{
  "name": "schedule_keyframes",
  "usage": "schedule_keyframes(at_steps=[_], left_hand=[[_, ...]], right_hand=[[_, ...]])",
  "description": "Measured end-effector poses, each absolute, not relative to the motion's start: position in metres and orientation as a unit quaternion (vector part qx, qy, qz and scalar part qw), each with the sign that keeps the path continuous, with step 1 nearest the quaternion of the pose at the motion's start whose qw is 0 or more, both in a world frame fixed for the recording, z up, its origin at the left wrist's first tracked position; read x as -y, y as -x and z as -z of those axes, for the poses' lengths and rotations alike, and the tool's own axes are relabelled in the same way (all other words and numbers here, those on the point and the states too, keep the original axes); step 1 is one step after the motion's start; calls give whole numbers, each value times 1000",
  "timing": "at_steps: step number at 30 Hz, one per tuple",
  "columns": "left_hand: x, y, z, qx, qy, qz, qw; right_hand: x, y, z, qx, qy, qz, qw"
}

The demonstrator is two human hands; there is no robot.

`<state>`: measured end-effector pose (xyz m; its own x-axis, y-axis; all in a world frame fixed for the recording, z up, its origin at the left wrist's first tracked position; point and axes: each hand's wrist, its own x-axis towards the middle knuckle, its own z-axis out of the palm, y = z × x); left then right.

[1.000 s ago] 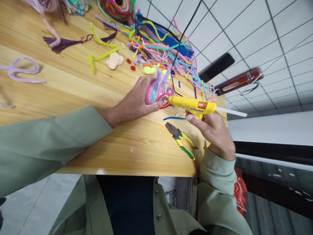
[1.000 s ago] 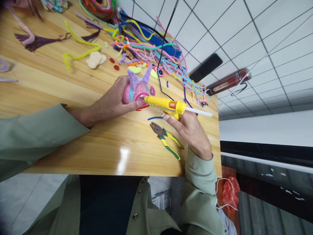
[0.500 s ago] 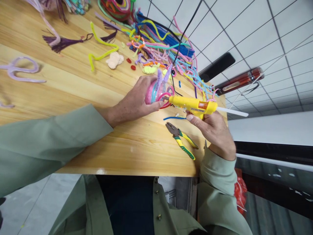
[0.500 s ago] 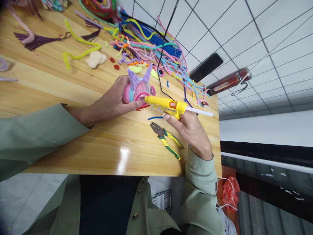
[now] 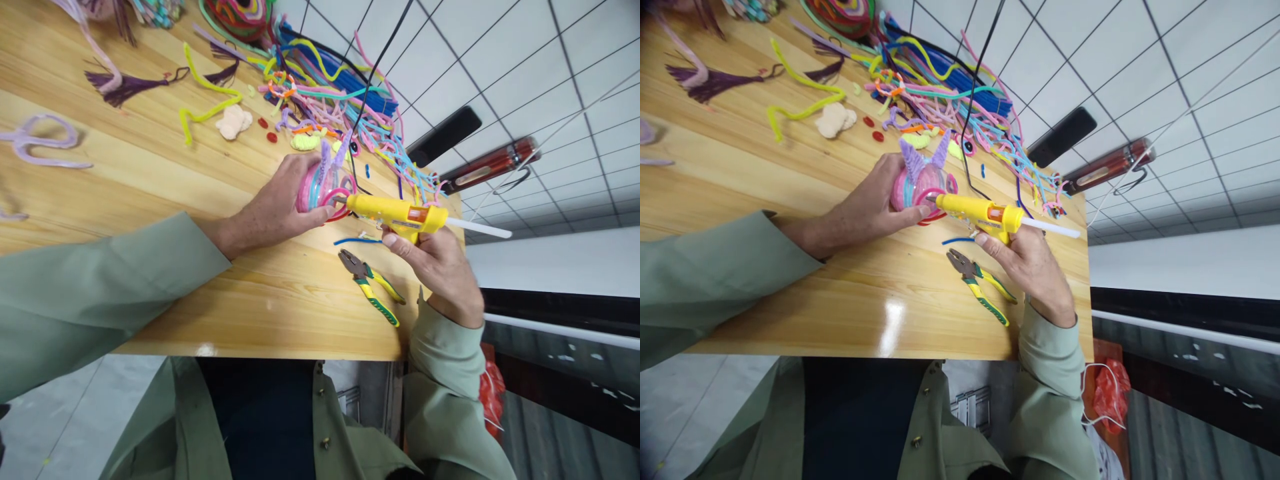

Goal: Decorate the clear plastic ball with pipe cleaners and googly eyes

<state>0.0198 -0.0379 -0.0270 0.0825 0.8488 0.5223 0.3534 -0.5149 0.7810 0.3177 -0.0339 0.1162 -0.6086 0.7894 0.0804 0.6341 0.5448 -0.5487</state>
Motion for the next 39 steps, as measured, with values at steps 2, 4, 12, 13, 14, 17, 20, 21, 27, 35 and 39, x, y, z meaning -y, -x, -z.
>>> schedule_keyframes(at_steps=[2,4,12,13,14,17,20,21,27,35,39], left_hand=[[38,-20,26,-432,-697,-521,237],[38,-19,26,-433,-697,-519,239],[39,-19,23,-437,-696,-516,242],[39,-19,23,-438,-694,-517,244],[39,-19,23,-439,-693,-517,245],[39,-19,23,-439,-691,-518,248],[39,-19,23,-442,-690,-515,250],[40,-19,23,-443,-690,-514,250],[40,-19,22,-440,-694,-515,244],[40,-19,21,-442,-693,-513,246],[40,-19,21,-441,-692,-516,247]], right_hand=[[34,-317,-116,865,414,-236,156],[34,-317,-115,866,417,-233,150],[34,-317,-115,861,420,-240,157],[34,-317,-115,861,418,-243,159],[34,-317,-115,860,417,-245,161],[34,-317,-114,859,417,-248,164],[34,-317,-113,859,416,-248,168],[34,-317,-113,858,416,-249,168],[35,-314,-116,860,410,-248,176],[33,-317,-114,863,412,-237,173],[32,-319,-113,862,416,-236,170]])
